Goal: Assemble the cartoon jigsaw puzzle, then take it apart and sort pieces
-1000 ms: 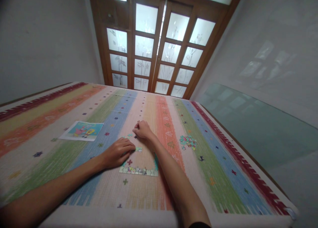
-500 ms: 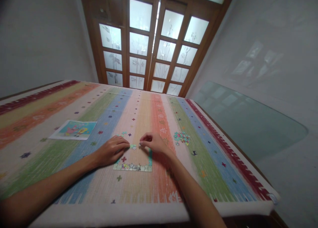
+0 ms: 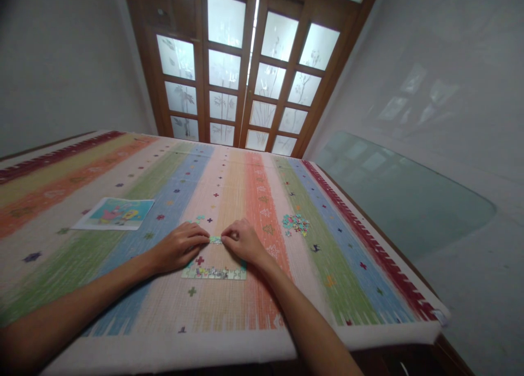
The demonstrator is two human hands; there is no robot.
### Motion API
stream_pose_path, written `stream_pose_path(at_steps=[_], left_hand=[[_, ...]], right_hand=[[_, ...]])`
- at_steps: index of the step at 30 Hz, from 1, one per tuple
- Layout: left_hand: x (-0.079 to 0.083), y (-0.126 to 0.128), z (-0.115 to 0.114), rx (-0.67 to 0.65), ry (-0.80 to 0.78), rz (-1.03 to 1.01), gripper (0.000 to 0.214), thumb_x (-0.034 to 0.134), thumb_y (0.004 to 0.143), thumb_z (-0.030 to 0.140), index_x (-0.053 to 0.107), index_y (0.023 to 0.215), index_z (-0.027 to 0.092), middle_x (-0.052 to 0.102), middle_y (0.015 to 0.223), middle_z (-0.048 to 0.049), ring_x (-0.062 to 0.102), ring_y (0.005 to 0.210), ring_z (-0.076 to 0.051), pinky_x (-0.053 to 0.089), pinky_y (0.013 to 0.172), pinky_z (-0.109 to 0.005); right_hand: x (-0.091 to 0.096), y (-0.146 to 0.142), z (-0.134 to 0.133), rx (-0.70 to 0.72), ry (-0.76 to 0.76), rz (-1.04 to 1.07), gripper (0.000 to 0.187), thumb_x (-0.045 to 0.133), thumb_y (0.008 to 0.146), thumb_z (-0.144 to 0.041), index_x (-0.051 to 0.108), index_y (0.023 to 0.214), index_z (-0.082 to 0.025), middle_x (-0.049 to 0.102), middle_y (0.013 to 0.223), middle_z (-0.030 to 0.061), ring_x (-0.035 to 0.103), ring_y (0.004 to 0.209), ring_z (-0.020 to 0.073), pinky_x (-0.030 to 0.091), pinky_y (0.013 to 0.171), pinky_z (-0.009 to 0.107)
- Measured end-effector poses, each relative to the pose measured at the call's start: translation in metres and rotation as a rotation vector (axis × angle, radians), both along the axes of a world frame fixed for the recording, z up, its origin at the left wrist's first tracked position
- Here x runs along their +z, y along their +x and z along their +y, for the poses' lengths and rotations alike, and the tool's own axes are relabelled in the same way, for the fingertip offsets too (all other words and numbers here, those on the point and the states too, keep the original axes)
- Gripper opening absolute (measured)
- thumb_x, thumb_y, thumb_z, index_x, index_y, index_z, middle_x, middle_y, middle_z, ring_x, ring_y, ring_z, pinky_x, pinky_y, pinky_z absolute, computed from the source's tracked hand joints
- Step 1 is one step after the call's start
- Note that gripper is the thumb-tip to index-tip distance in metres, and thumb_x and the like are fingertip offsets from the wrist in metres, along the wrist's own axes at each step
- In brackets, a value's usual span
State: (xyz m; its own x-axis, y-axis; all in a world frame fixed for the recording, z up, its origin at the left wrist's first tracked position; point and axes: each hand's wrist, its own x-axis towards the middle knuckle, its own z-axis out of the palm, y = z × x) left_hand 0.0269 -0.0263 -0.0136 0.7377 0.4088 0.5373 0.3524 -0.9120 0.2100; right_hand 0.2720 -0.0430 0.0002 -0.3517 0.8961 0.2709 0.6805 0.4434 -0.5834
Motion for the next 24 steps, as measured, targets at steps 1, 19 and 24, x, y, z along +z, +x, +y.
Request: stream_pose_path(at_steps=[1,19,24], left_hand=[[0.0,0.0,0.0,0.001,0.001,0.002,0.02,0.053,0.096,0.011,0.07,0.102,0.018,0.074,0.101,-0.0082,0.064,0.093,-0.023,0.049,0.085,-0.04],[-0.001,-0.001,0.002,0.023,0.006,-0.058,0.021,0.048,0.098,0.011,0.066,0.107,0.016,0.071,0.104,-0.0103,0.064,0.095,-0.023,0.052,0.085,-0.039],[0.006,-0.021,0.021,0.179,0.053,-0.045,0.021,0.047,0.098,0.016,0.066,0.107,0.017,0.07,0.106,-0.0111,0.063,0.096,-0.025,0.052,0.087,-0.042]], right_hand=[[-0.002,0.0,0.001,0.01,0.017,-0.007,0.007,0.074,0.087,-0.014,0.077,0.084,-0.019,0.07,0.081,0.0027,0.061,0.082,0.0182,0.045,0.078,0.032],[-0.005,0.011,0.007,-0.046,0.054,0.071,0.018,0.059,0.096,-0.022,0.076,0.093,-0.017,0.074,0.092,0.0081,0.063,0.087,0.0213,0.048,0.082,0.036],[-0.005,0.028,0.013,-0.2,0.092,0.146,0.02,0.058,0.095,-0.024,0.076,0.089,-0.016,0.076,0.089,0.0088,0.062,0.078,0.0199,0.045,0.074,0.033]])
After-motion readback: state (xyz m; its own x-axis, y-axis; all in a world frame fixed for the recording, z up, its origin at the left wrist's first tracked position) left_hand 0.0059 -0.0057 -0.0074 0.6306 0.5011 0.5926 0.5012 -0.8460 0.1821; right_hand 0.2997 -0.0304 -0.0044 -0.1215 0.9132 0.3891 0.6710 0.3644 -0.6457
